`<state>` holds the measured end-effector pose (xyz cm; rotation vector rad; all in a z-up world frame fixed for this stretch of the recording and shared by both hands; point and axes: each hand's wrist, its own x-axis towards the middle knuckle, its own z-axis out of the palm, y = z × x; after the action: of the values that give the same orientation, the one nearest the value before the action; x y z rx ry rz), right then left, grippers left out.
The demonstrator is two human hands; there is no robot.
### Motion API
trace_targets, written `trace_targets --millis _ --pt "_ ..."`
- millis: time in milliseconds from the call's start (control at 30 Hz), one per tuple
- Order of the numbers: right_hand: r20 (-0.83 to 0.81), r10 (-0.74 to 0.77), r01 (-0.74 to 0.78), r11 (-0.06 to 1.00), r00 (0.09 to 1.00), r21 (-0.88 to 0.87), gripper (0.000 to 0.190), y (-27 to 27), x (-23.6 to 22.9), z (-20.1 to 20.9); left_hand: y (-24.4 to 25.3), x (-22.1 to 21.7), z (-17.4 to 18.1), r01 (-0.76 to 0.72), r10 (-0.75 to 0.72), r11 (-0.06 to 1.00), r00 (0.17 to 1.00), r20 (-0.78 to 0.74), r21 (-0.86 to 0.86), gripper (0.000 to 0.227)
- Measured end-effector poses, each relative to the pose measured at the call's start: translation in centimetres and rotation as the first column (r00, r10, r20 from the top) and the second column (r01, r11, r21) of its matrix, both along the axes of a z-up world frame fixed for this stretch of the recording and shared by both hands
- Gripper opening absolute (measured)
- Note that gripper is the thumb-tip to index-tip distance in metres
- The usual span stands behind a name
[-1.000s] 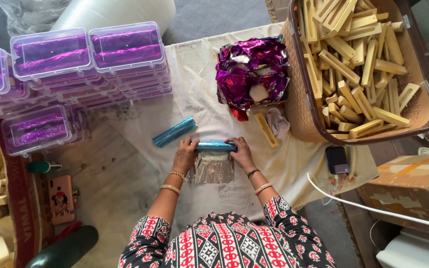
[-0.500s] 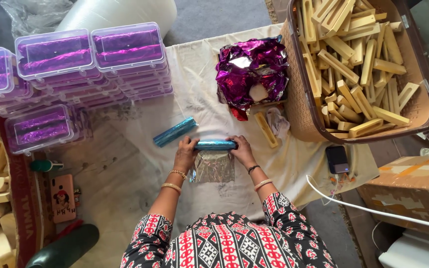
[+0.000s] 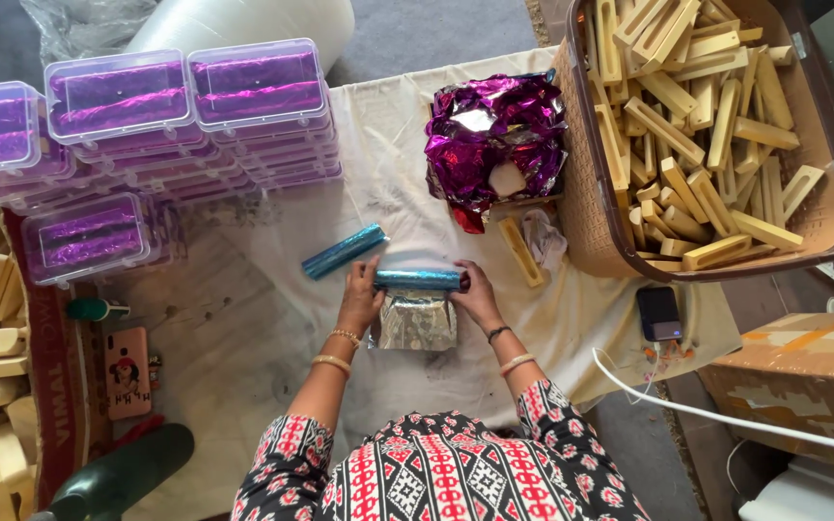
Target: The person picks up small wooden blocks from a basket, wipes them with a cloth, and wraps them in shiny metallic paper. The wrapped blocks are then placed into clear plastic containers.
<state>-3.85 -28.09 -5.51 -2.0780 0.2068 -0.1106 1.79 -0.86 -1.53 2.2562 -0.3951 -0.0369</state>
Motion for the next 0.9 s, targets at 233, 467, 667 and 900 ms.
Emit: trace_targets --millis 233,467,667,900 --pt "0.054 0.035 -0.023 0.976 0.998 -0.216 0.053 -0.2 -5.9 5.6 3.4 -5.7 -3.6 0.012 -0.007 0.999 0.994 0.113 -0.048 0.069" --pt "0.142 0.292 -0.187 0.847 0.946 -0.497 0.057 1.5 -8.1 6.2 2.8 -6.0 0.0 0.115 -0.131 0.99 0.959 0.25 0.08 0.055" --pt "0.152 0.344 -0.219 0.822 0.926 -0.526 0.052 1.1 -6.9 5.8 1.6 -4.6 -0.2 0.119 -0.109 0.99 0.986 0.124 -0.08 0.021" --pt "0.244 0.327 -0.138 0.81 0.913 -0.571 0.047 2.3 -5.6 7.4 0.1 -3.2 -0.1 0.005 -0.03 0.959 0.996 -0.086 -0.282 0.009"
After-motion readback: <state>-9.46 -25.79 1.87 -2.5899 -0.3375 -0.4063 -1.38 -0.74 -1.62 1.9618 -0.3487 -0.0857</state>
